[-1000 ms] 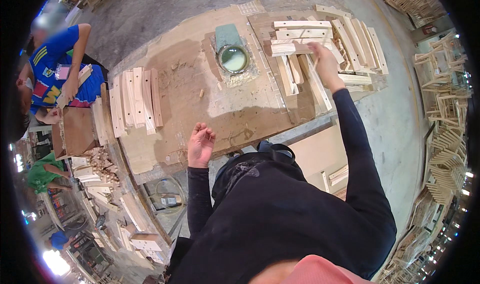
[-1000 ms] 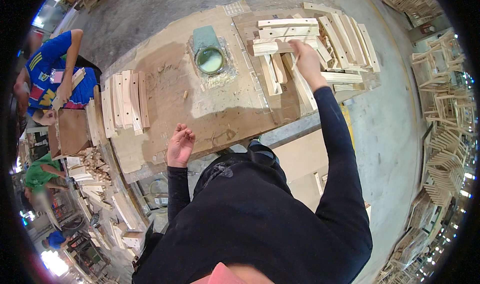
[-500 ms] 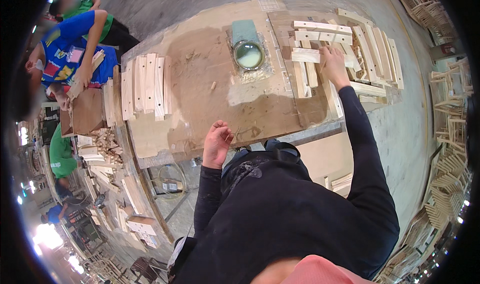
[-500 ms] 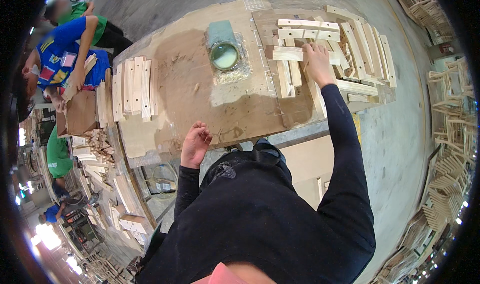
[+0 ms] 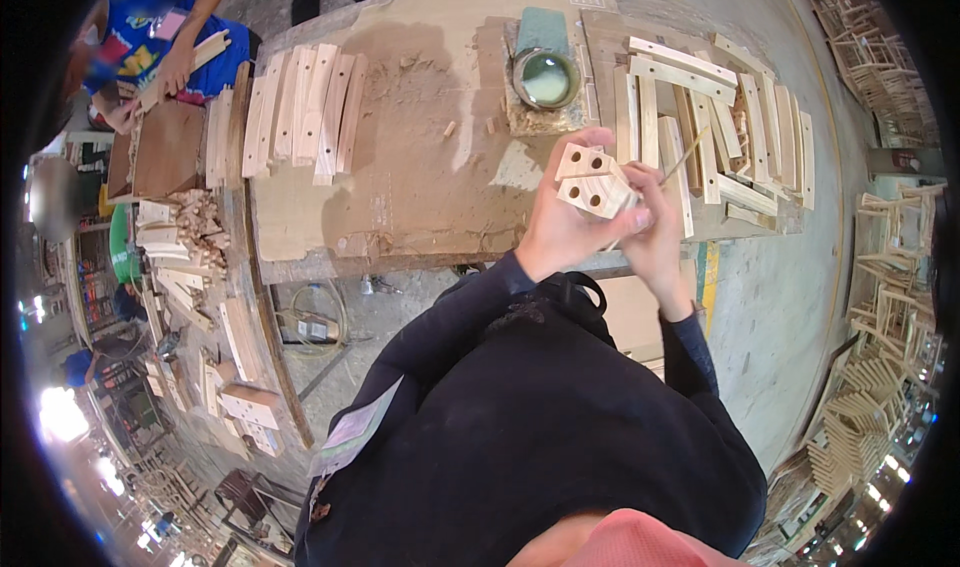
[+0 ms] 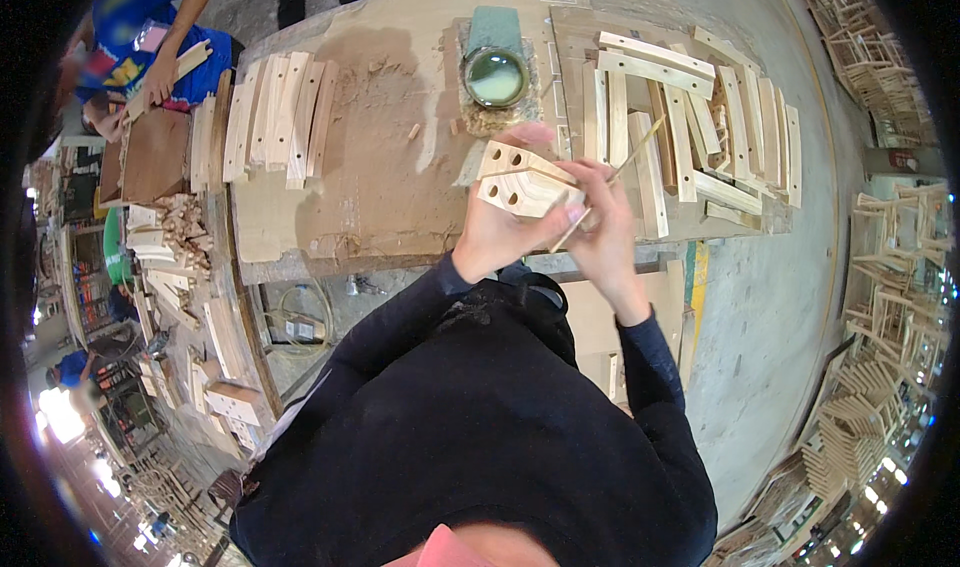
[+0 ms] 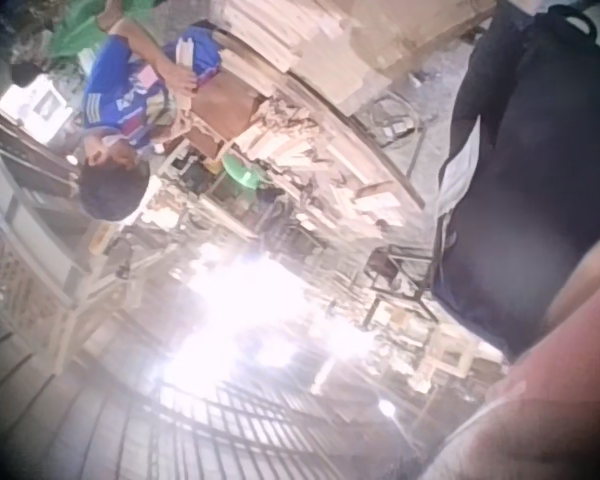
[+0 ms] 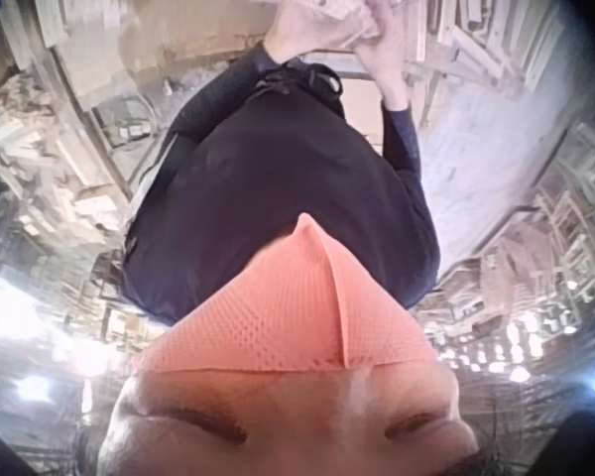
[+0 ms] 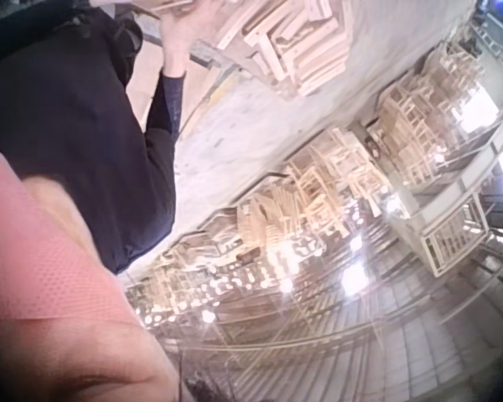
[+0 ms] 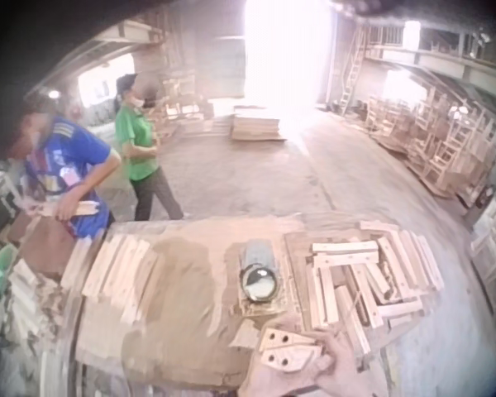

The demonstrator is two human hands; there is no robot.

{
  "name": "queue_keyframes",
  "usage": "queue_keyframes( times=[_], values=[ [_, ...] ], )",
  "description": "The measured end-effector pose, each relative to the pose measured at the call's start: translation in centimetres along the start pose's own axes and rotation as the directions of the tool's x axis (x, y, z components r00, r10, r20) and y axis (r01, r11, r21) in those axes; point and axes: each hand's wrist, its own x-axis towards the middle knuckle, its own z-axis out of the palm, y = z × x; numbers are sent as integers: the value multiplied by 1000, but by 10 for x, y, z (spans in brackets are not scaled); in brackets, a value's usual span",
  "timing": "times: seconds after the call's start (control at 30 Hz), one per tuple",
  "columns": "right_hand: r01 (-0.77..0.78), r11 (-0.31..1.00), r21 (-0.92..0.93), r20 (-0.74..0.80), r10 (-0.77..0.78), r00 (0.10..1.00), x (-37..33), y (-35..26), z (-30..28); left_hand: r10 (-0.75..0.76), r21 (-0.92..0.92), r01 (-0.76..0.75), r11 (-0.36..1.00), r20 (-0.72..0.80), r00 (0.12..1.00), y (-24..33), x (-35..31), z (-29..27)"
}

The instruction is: The person applies glue into pre-drilled holes of small wooden blocks using a thin stick, then places the blocks on a workbench. The person repeats this process for several blocks in a workshop setting.

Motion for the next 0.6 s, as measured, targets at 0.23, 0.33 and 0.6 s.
queue_keyframes(
  times=[0.23, 0.33, 0.6],
  values=[
    [65, 991, 115, 207, -88, 974, 18, -31, 5, -195, -73, 189, 979, -88, 977, 6, -11, -44],
    [2, 959, 285, 45, -16, 999, 32, -29, -1, -156, 11, 157, 987, -93, 983, 2, -13, -72],
    [-111, 903, 416, 89, 82, 993, 84, -28, 2, -30, 163, 46, 986, -96, 995, 25, -18, -116]
  ],
)
